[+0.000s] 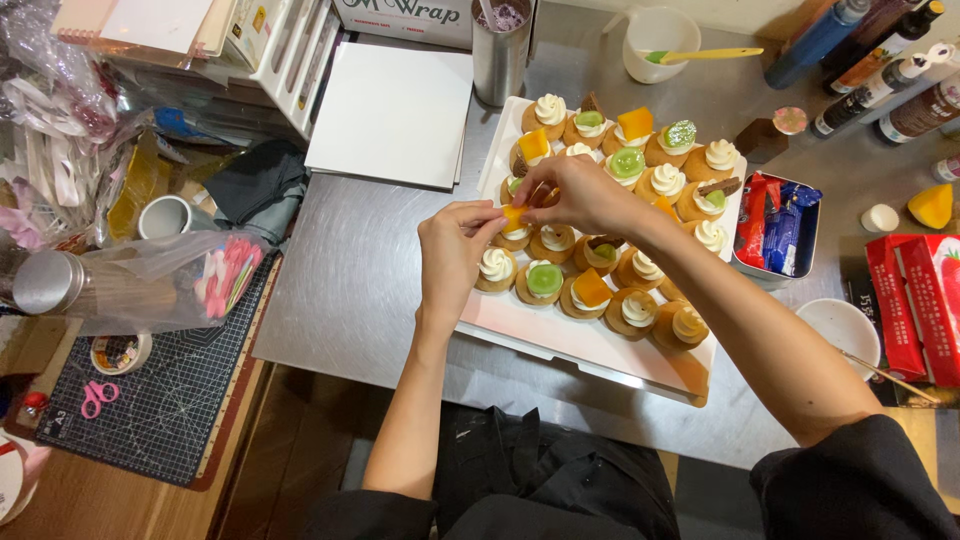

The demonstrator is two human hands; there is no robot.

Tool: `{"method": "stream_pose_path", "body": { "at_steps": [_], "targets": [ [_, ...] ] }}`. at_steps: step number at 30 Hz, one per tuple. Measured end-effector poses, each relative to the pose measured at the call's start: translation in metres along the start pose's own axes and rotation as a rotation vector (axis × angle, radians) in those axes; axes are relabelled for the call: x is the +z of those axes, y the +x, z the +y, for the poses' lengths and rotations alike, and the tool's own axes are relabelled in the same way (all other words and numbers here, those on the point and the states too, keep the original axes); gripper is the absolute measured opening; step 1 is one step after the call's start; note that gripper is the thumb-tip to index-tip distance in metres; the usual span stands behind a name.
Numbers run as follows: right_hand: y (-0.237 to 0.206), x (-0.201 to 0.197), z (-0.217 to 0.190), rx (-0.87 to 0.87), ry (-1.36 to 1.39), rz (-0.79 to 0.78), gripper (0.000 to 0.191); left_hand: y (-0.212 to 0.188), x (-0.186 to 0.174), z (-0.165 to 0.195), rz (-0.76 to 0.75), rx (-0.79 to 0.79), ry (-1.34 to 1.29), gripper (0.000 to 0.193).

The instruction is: The person decorates a tray of small pastries by placing fruit pieces on top of piped cream. They use a small brush to apply a glaze to mango and strawberry pieces before positioning them on the pastries.

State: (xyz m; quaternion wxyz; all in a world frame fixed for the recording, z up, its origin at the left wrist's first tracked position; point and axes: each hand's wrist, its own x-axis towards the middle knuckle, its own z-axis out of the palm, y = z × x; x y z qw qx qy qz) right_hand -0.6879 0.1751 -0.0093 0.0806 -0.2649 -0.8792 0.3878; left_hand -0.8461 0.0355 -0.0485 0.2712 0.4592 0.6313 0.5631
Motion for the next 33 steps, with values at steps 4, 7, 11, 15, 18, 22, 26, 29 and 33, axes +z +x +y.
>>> {"method": "stream_pose_path", "body": {
  "at_steps": [4, 7, 11, 15, 18, 22, 26, 29, 33],
  "targets": [
    [-0.003, -0.001, -0.009, -0.014, -0.007, 0.008, 0.02, 0.0, 0.0, 0.004, 0.011, 0.028, 0.027, 0.018],
    [-0.011, -0.007, -0.024, -0.017, -0.025, 0.062, 0.025, -0.003, -0.005, -0.003, 0.052, 0.009, 0.023, 0.028],
    [-0.035, -0.03, -0.05, -0.061, -0.052, 0.233, 0.021, -0.011, -0.03, -0.04, 0.157, -0.018, -0.062, 0.042],
    [-0.095, -0.05, -0.066, -0.033, 0.152, 0.418, 0.024, -0.018, -0.04, -0.09, -0.055, -0.403, -0.286, 0.08],
    [-0.146, -0.055, -0.059, -0.022, 0.286, 0.581, 0.036, -0.042, -0.03, -0.109, -0.19, -0.511, -0.465, 0.097],
    [-0.224, -0.046, -0.028, 0.075, 0.293, 0.824, 0.052, -0.07, -0.028, -0.107, -0.069, -0.49, -0.579, 0.099],
    [-0.299, -0.034, 0.019, 0.159, 0.457, 1.028, 0.056, -0.094, -0.024, -0.098, 0.216, -0.394, -0.533, 0.098],
    [-0.354, -0.032, 0.052, 0.268, 0.444, 1.156, 0.056, -0.108, -0.017, -0.099, 0.347, -0.338, -0.566, 0.093],
    [-0.411, -0.043, 0.095, 0.415, 0.412, 1.237, 0.05, -0.118, -0.011, -0.114, 0.481, -0.244, -0.518, 0.087]
  ]
}}
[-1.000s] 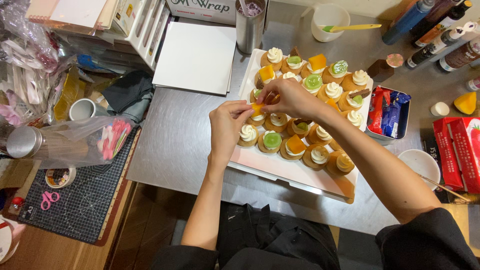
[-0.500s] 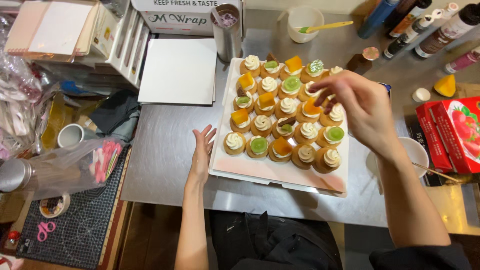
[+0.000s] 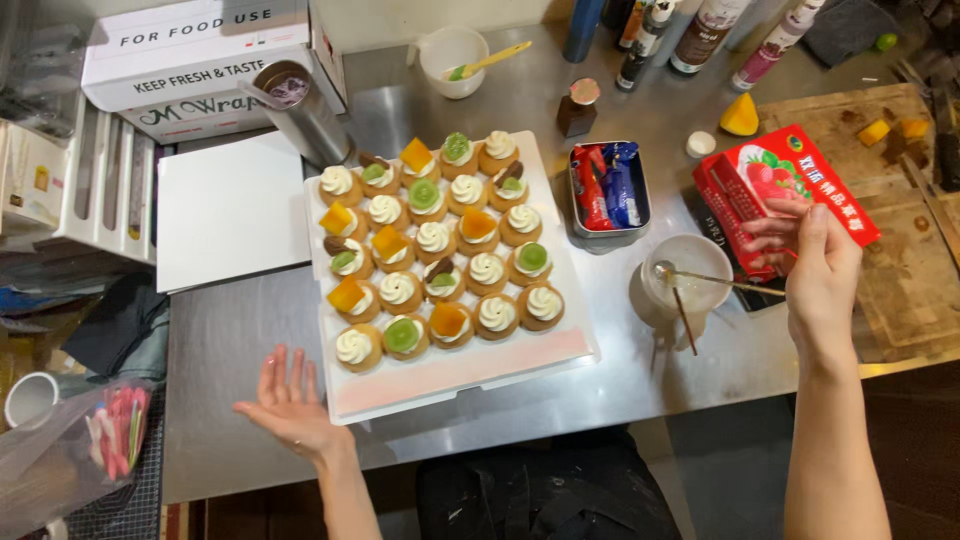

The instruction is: The person decorates a tray of small pastries by placing fruit pieces on top of piped cream. They use a small brush to apply a glaze to mango and strawberry pieces before positioning them on the pastries.

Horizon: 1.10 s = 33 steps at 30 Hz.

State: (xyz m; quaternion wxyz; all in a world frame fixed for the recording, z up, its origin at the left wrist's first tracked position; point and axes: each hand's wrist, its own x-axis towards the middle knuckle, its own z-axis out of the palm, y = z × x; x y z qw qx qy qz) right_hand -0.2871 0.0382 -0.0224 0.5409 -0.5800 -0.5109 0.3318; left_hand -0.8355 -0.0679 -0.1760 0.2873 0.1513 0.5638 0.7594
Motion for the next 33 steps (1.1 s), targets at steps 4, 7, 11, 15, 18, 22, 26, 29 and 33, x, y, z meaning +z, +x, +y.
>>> {"method": "stream_pose_path", "body": {
  "at_steps": [4, 7, 11, 15, 18, 22, 26, 29, 33],
  "targets": [
    [0.027, -0.054, 0.034, -0.035, 0.019, 0.034, 0.047, -0.006, 0.005, 0.018, 0.239, 0.46, 0.136, 0.082],
    [0.049, -0.108, 0.073, -0.03, 0.09, 0.056, 0.044, -0.051, 0.026, 0.06, 0.374, 0.757, 0.191, 0.078],
    [0.101, -0.226, 0.133, -0.044, 0.046, 0.278, 0.037, -0.175, 0.147, 0.056, 0.051, 0.932, 0.177, 0.068],
    [0.149, -0.316, 0.196, -0.077, -0.49, 0.352, 0.024, -0.312, 0.292, 0.023, -0.211, 0.548, -0.208, 0.062],
    [0.18, -0.336, 0.227, -0.11, -0.568, 0.244, 0.016, -0.4, 0.358, 0.014, -0.406, 0.329, -0.16, 0.056],
    [0.237, -0.351, 0.243, -0.272, -0.746, 0.16, 0.016, -0.45, 0.398, -0.001, -0.631, 0.214, -0.102, 0.042],
    [0.293, -0.372, 0.256, -0.18, -0.728, 0.207, 0.021, -0.466, 0.413, -0.023, -0.612, 0.212, -0.036, 0.035],
    [0.321, -0.384, 0.27, -0.281, -0.89, 0.061, 0.035, -0.46, 0.425, -0.037, -0.551, 0.184, 0.024, 0.032],
    [0.343, -0.368, 0.291, -0.144, -0.949, 0.042, 0.037, -0.447, 0.454, -0.05, -0.521, 0.184, 0.056, 0.03]
  ]
}}
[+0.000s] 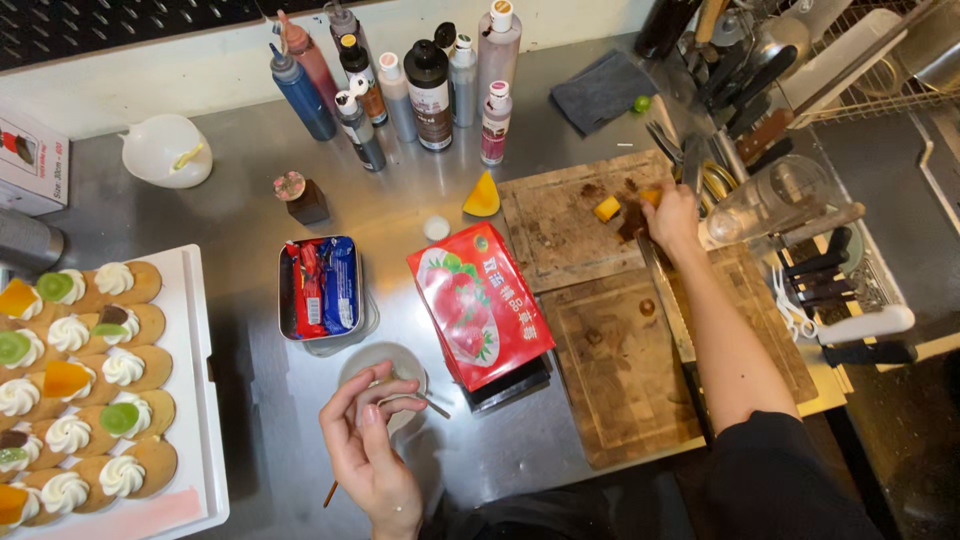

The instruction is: The person decorates a tray of small pastries by placing fruit pieces on top of piped cream. They use a small brush to apply a glaze to mango and strawberry pieces before positioning them on the pastries.

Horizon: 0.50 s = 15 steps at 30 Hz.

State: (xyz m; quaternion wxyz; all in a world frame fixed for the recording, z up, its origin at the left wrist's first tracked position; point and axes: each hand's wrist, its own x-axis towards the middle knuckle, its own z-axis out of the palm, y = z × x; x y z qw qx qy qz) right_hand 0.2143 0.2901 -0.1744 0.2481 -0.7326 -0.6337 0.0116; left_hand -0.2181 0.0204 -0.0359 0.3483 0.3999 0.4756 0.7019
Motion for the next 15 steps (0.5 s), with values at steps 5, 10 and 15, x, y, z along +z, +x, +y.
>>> {"method": "stream_pose_path", "body": {
  "at_steps": [5, 10, 15],
  "targets": [
    [0.012, 0.023, 0.003, 0.159, -0.1, -0.009, 0.042, 0.032, 0.04, -0.011, -0.039, 0.023, -0.032, 0.029],
    [0.045, 0.022, 0.026, 0.145, -0.073, -0.221, 0.052, 0.052, 0.056, -0.021, -0.086, 0.075, -0.023, 0.027],
    [0.068, 0.017, 0.022, 0.205, -0.204, -0.565, 0.061, 0.05, 0.056, -0.022, -0.077, 0.055, 0.008, 0.027]
  ]
}}
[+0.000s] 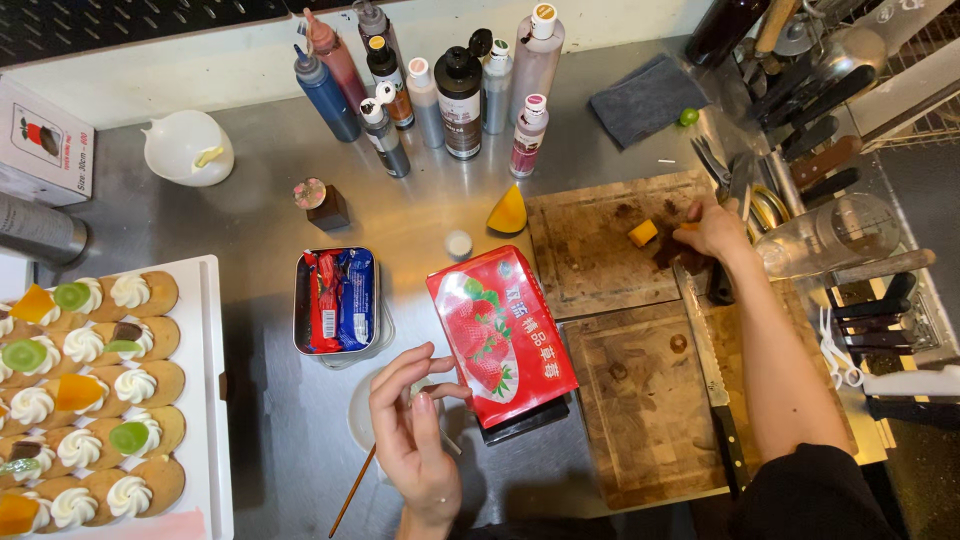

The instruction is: The person decorates a tray of small pastries by placing fruit pieces on top of piped cream. They use a small brush to apply a glaze to mango and strawberry pieces before positioning them on the pastries.

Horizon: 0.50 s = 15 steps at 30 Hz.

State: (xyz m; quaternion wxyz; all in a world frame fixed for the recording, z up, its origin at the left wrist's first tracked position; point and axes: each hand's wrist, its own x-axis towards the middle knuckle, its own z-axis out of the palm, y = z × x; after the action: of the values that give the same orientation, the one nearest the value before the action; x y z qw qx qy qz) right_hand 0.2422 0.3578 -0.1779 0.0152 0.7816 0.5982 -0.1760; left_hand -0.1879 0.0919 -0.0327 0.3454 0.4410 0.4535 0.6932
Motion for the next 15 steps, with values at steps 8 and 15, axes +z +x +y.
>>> {"method": "stream_pose_path", "body": {
  "at_steps": [8, 15],
  "targets": [
    [-0.018, -0.019, 0.007, -0.425, -0.287, 0.006, 0.055, -0.008, -0.011, 0.0, 0.034, -0.028, 0.002, 0.028],
    [-0.005, -0.032, 0.004, -0.371, -0.237, -0.162, 0.056, -0.008, -0.009, -0.007, 0.026, -0.015, -0.045, 0.028]
  ]
}}
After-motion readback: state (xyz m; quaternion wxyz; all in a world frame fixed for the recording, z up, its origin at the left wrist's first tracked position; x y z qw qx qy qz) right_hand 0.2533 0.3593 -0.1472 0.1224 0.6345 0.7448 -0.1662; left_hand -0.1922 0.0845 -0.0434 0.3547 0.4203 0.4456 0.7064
